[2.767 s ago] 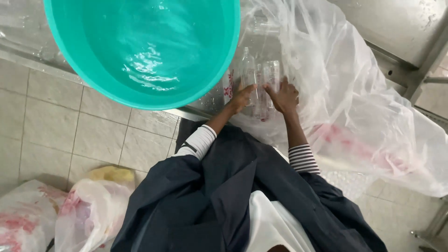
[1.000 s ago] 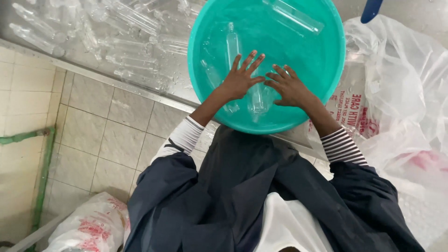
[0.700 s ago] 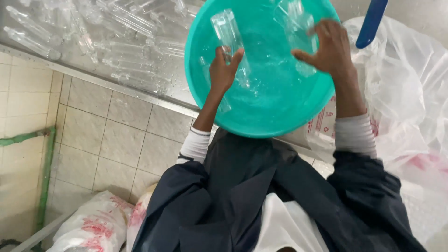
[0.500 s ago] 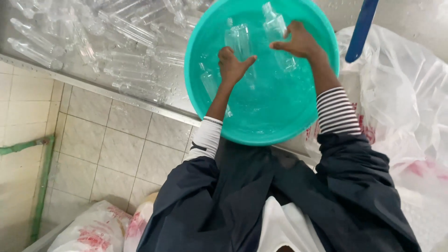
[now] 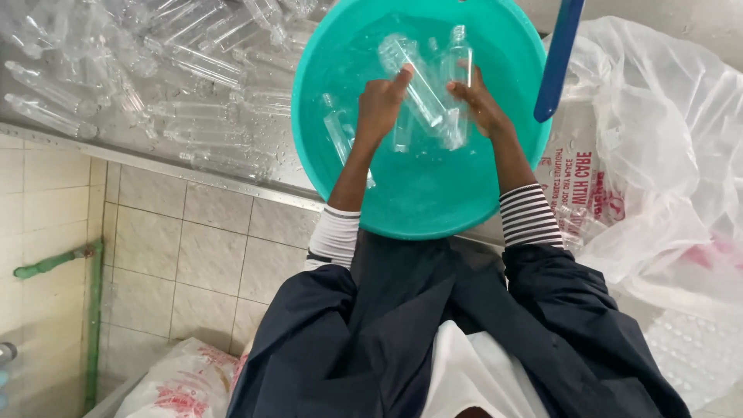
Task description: Rinsing empty plastic bottles in a basin of water and placing them on a tray for further processing.
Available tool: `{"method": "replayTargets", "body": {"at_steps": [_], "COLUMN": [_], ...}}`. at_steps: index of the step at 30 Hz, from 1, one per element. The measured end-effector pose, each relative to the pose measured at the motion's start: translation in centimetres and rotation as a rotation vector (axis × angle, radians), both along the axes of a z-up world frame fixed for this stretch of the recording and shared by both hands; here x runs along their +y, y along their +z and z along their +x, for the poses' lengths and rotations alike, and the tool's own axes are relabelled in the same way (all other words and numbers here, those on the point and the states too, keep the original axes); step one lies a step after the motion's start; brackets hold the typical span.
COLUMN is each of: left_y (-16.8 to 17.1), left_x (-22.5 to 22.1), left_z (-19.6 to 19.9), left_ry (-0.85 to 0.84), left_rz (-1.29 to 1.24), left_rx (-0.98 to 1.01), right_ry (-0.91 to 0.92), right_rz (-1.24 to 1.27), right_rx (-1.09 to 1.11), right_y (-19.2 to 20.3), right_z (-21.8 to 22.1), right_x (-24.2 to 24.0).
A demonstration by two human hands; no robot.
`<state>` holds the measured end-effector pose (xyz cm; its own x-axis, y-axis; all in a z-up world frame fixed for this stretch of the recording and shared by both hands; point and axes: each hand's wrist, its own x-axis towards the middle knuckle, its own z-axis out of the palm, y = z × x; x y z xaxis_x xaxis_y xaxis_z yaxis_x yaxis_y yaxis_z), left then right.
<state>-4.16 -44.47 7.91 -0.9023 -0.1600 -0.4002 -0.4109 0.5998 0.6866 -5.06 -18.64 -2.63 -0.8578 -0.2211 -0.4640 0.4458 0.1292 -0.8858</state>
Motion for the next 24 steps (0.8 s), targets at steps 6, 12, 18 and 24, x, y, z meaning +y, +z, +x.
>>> {"method": "replayTargets", "body": {"at_steps": [6, 12, 18, 24], "left_y": [8.4, -7.5, -11.1, -9.5], "left_x": [-4.3, 0.6, 3.9, 2.1], "left_z": [3.5, 0.8, 3.1, 9.7], "left_ry": [-0.216, -0.092, -0.178, -0.079], "left_rz": [0.639, 0.565, 0.328, -0.05], "left_rx": [-0.325, 0.137, 0.096, -0.166], "right_ry": [-0.062, -0.036, -0.144, -0.053], "right_rz": [-0.213, -0.043, -0.034, 0.641], "right_rx": [0.07, 0.132, -0.047, 0.051], "right_y": [1.1, 3.4, -0.3, -0.4], "right_z": [1.1, 2.3, 2.7, 6.5], "right_x": [1.3, -1.8, -2.1, -4.7]}}
